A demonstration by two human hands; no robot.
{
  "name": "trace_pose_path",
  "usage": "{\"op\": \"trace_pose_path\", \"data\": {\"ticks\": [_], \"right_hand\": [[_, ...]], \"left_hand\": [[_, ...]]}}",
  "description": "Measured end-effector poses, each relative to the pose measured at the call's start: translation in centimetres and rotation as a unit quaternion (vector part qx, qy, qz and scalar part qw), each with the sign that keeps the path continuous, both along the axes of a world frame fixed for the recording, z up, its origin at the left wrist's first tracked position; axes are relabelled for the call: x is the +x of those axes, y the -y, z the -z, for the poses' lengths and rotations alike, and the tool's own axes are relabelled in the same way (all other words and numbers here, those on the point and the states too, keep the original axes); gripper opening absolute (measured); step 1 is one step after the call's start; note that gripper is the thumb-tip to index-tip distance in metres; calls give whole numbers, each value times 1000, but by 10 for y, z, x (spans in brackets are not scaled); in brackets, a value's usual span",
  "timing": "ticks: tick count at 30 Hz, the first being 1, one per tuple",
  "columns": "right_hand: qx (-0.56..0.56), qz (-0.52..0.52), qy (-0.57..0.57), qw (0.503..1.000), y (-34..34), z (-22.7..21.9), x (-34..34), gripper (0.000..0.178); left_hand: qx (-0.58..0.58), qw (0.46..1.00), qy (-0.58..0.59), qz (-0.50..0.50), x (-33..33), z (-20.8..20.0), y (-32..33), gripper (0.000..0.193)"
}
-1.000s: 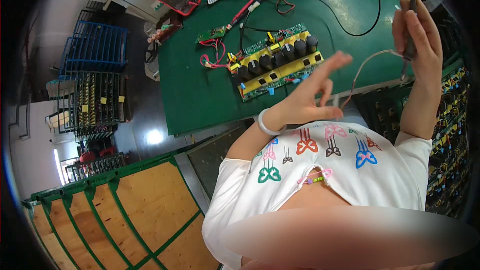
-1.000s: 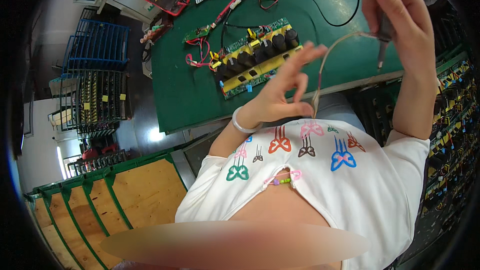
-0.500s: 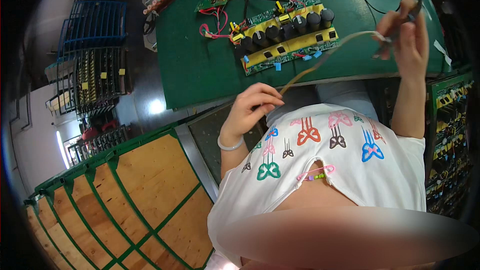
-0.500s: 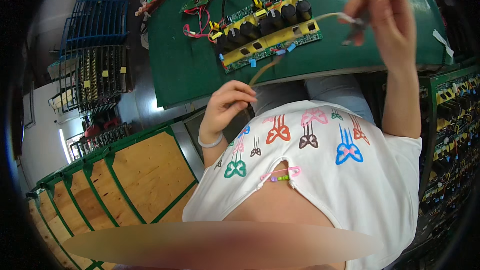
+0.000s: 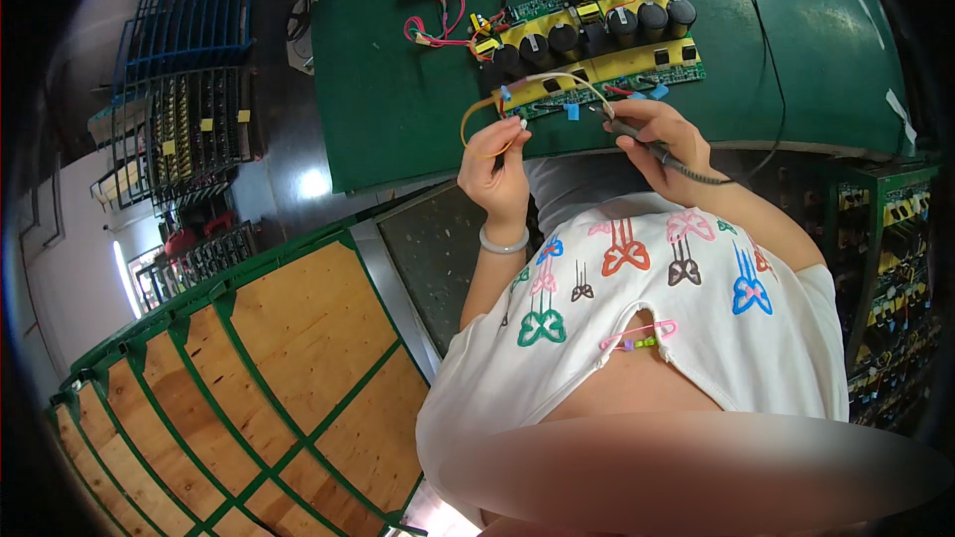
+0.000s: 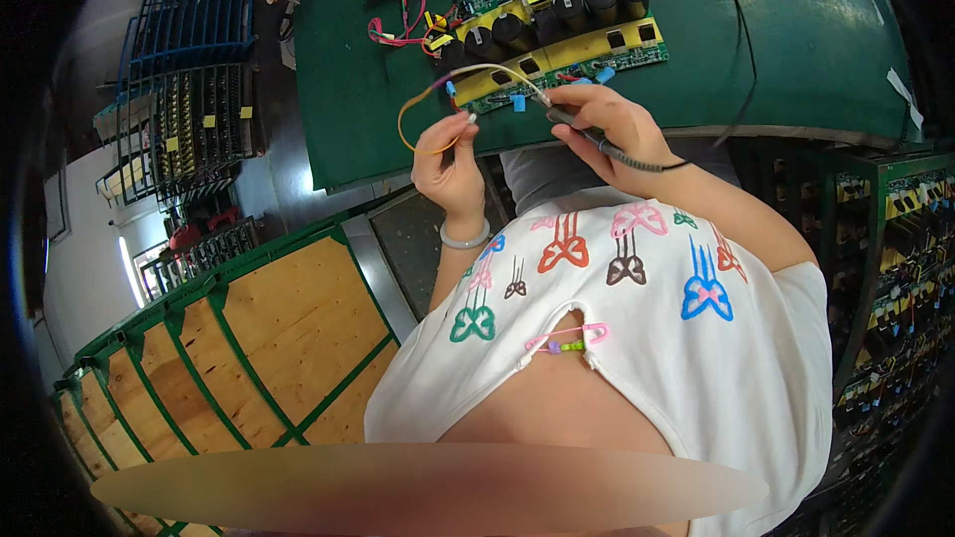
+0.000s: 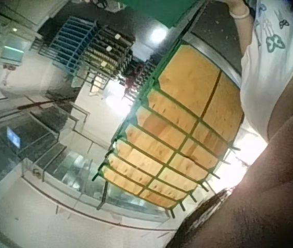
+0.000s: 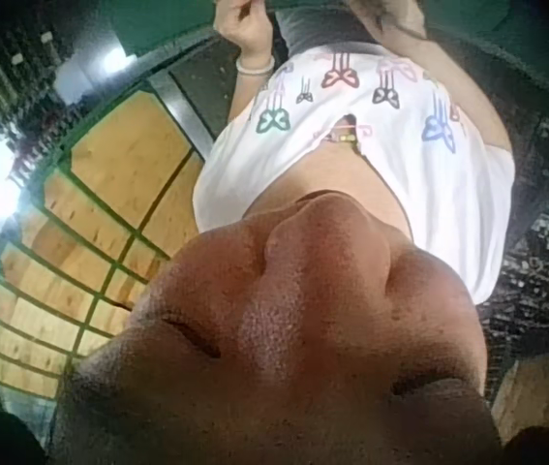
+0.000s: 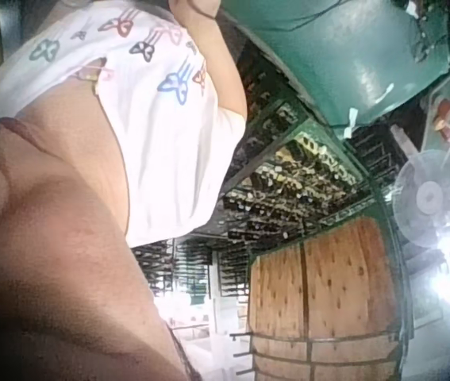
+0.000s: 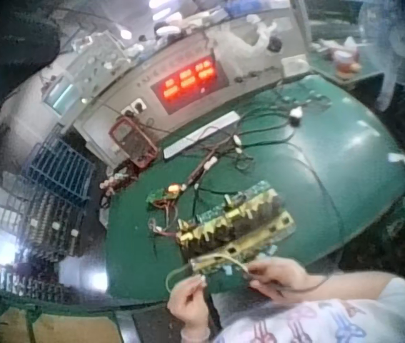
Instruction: The person assembles electronic components onto a circuit board using a soldering iron, then tests the components with a multimeter connected by probes and cables.
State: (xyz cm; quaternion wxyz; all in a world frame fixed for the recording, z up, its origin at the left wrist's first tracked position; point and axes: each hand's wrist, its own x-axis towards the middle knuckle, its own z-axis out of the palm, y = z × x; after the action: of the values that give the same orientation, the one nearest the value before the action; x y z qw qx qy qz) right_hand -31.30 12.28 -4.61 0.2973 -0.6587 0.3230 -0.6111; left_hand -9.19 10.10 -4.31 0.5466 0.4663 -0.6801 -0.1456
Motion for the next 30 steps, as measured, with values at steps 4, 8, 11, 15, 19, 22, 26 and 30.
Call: {"op": "trace_pose_path", "data": {"ticks": [4, 8, 11, 15, 19, 22, 26, 30], "right_hand": [[-19, 41, -152, 987, 0, -4, 0, 28], [-63, 91, -150, 982, 1, 1, 6, 26], [-53, 107, -151, 981, 2, 3, 10, 27], [35, 103, -102, 989, 3, -3, 17, 19], [54, 91, -91, 990, 1, 4, 17, 14], [80, 101, -92, 987, 2, 7, 17, 16], [72, 98, -130, 984, 4, 7, 16, 18], [32, 103, -158, 981, 7, 6, 15, 21]], "left_hand": [[-40, 999, 27, -17, 2, 7, 5, 14], [-52, 997, 46, -10, 3, 12, 9, 14], [-48, 998, 30, -8, 4, 13, 12, 11], [-42, 999, 24, -6, 2, 13, 15, 9], [-45, 998, 38, 8, 1, 13, 16, 8], [-7, 1000, 21, -3, 1, 13, 15, 16], [-15, 999, 32, 6, 4, 20, 15, 7], [12, 1000, 22, -1, 1, 19, 14, 7]]}}
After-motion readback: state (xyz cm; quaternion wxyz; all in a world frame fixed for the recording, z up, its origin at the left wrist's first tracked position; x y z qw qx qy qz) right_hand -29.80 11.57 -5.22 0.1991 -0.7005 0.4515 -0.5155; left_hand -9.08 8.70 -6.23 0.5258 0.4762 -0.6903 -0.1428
